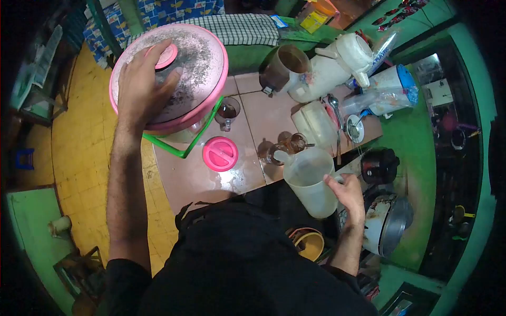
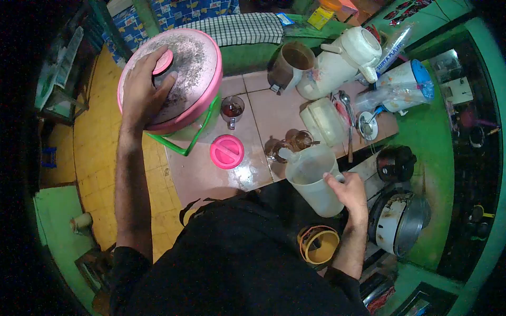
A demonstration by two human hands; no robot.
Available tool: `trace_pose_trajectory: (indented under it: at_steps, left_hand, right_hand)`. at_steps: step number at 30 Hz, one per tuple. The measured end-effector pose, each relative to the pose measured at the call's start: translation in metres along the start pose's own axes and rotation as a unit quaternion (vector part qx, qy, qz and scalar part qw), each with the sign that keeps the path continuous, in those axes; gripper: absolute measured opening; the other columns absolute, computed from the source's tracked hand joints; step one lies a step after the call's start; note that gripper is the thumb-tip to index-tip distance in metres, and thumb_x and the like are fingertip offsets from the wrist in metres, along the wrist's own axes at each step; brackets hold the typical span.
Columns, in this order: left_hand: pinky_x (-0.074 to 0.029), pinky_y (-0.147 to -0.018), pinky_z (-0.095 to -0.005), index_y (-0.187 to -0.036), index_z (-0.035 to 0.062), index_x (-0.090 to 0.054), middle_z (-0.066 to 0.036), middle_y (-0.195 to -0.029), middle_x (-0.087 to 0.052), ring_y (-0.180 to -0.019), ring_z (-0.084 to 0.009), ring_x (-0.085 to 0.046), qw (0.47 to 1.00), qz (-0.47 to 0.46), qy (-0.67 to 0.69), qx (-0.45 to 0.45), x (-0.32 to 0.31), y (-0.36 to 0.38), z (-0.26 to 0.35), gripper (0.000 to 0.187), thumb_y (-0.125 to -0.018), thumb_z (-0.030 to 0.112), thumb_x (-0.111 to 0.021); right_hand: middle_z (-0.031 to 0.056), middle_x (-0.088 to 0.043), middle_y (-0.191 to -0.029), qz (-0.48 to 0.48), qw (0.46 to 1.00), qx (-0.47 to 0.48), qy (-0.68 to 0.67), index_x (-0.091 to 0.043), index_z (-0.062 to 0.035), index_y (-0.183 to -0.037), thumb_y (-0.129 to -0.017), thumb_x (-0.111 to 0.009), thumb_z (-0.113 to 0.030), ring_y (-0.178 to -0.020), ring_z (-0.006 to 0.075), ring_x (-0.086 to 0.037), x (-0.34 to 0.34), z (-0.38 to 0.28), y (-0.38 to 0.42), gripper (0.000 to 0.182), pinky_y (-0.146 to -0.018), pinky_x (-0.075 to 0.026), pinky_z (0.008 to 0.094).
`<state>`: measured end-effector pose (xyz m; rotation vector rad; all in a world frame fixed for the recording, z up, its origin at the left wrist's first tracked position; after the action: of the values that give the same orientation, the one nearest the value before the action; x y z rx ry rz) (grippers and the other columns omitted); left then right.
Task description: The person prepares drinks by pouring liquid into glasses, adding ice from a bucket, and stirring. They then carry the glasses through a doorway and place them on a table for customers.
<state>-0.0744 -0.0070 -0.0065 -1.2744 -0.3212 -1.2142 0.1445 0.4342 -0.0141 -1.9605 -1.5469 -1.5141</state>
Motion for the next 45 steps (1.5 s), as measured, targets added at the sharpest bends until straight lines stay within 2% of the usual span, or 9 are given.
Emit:
trace_pose_trajectory:
  at_steps: [5,7,11,20,22,23,29,37,45]
  left_hand:
    - [-0.043,-0.106,-0.0453,-0.138,0.0132,-0.054,-0.015,-0.131,-0.060,-0.124,-0.0352,-0.055,1.000,-0.013,-0.017,0.011,0.001,0.000,0.001,0.059,-0.084,0.021,-0.074]
    - [-0.042,-0.106,-0.0454,-0.138,0.0135,-0.054,-0.015,-0.132,-0.060,-0.124,-0.0350,-0.055,1.000,-0.011,-0.019,0.010,0.001,0.000,0.002,0.058,-0.084,0.022,-0.074]
    - [-0.042,-0.106,-0.0454,-0.138,0.0148,-0.054,-0.014,-0.132,-0.060,-0.125,-0.0348,-0.055,1.000,-0.016,-0.020,0.015,0.000,0.000,0.000,0.058,-0.084,0.023,-0.074]
    - [-0.042,-0.107,-0.0454,-0.138,0.0154,-0.054,-0.015,-0.132,-0.060,-0.125,-0.0348,-0.054,0.999,-0.013,-0.023,0.018,0.000,0.000,0.002,0.058,-0.084,0.022,-0.074]
    - [-0.042,-0.107,-0.0454,-0.138,0.0152,-0.054,-0.015,-0.132,-0.060,-0.125,-0.0348,-0.054,0.999,-0.014,-0.023,0.021,0.001,0.000,0.002,0.058,-0.084,0.022,-0.074]
    - [-0.042,-0.107,-0.0454,-0.138,0.0152,-0.055,-0.015,-0.132,-0.060,-0.125,-0.0349,-0.054,0.999,-0.015,-0.021,0.020,0.001,0.000,0.003,0.058,-0.084,0.022,-0.074]
    - [-0.041,-0.105,-0.0463,-0.137,0.0160,-0.056,-0.015,-0.131,-0.060,-0.123,-0.0348,-0.056,1.000,-0.003,-0.019,0.015,-0.002,0.000,0.001,0.058,-0.083,0.025,-0.074]
    - [-0.040,-0.105,-0.0471,-0.137,0.0172,-0.056,-0.015,-0.130,-0.061,-0.123,-0.0335,-0.056,0.999,-0.009,-0.021,0.027,-0.002,0.000,0.000,0.057,-0.084,0.030,-0.073]
    - [-0.040,-0.105,-0.0469,-0.137,0.0170,-0.056,-0.015,-0.130,-0.061,-0.124,-0.0331,-0.055,1.000,-0.004,-0.023,0.017,-0.002,0.000,0.000,0.057,-0.084,0.030,-0.073]
  right_hand:
    - [0.0249,-0.072,-0.084,0.013,0.999,-0.012,0.037,-0.068,0.0142,-0.099,-0.081,-0.075,-0.046,-0.079,0.0287,-0.073,-0.005,0.009,-0.005,0.063,-0.073,-0.055,0.0393]
    - [0.0129,-0.067,-0.069,0.024,0.999,0.021,0.003,-0.067,0.0129,-0.086,-0.080,-0.076,-0.042,-0.066,0.0151,-0.063,-0.007,0.015,-0.008,0.056,-0.063,-0.050,0.0352]
    - [0.0141,-0.067,-0.069,0.006,1.000,0.018,0.002,-0.067,0.0131,-0.085,-0.080,-0.076,-0.043,-0.066,0.0158,-0.063,-0.002,0.007,-0.004,0.058,-0.063,-0.051,0.0358]
    - [0.0169,-0.069,-0.071,0.011,0.999,0.008,0.037,-0.067,0.0123,-0.083,-0.080,-0.077,-0.046,-0.066,0.0201,-0.066,0.000,0.002,0.000,0.059,-0.064,-0.051,0.0384]
    - [0.0232,-0.070,-0.076,0.004,0.999,0.015,0.043,-0.071,0.0098,-0.090,-0.081,-0.074,-0.048,-0.073,0.0302,-0.072,0.000,0.006,-0.001,0.058,-0.068,-0.054,0.0416]
    - [0.0232,-0.070,-0.076,0.005,0.999,0.015,0.043,-0.071,0.0098,-0.090,-0.081,-0.074,-0.048,-0.073,0.0302,-0.072,0.001,0.005,0.000,0.058,-0.068,-0.054,0.0416]
    - [0.0212,-0.071,-0.075,0.004,0.999,0.012,0.031,-0.071,0.0098,-0.092,-0.082,-0.075,-0.045,-0.070,0.0241,-0.071,0.000,0.004,0.005,0.055,-0.066,-0.054,0.0390]
    - [0.0080,-0.066,-0.065,0.021,0.994,-0.037,-0.099,-0.071,0.0073,-0.084,-0.083,-0.075,-0.041,-0.058,0.0158,-0.060,0.000,0.036,-0.006,0.048,-0.057,-0.048,0.0344]
    - [0.0094,-0.066,-0.065,0.069,0.994,-0.058,-0.065,-0.072,0.0066,-0.081,-0.083,-0.075,-0.041,-0.058,0.0167,-0.060,0.001,0.044,-0.018,0.048,-0.057,-0.047,0.0342]
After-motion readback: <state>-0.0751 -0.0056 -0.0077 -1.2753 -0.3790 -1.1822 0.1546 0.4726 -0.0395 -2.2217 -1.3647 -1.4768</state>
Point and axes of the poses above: each hand's wrist, its own y-axis away from the middle knuckle, its own x-axis out of the back of the hand, z = x × y, the point moved 1 cm from there along -y, towards the middle knuckle
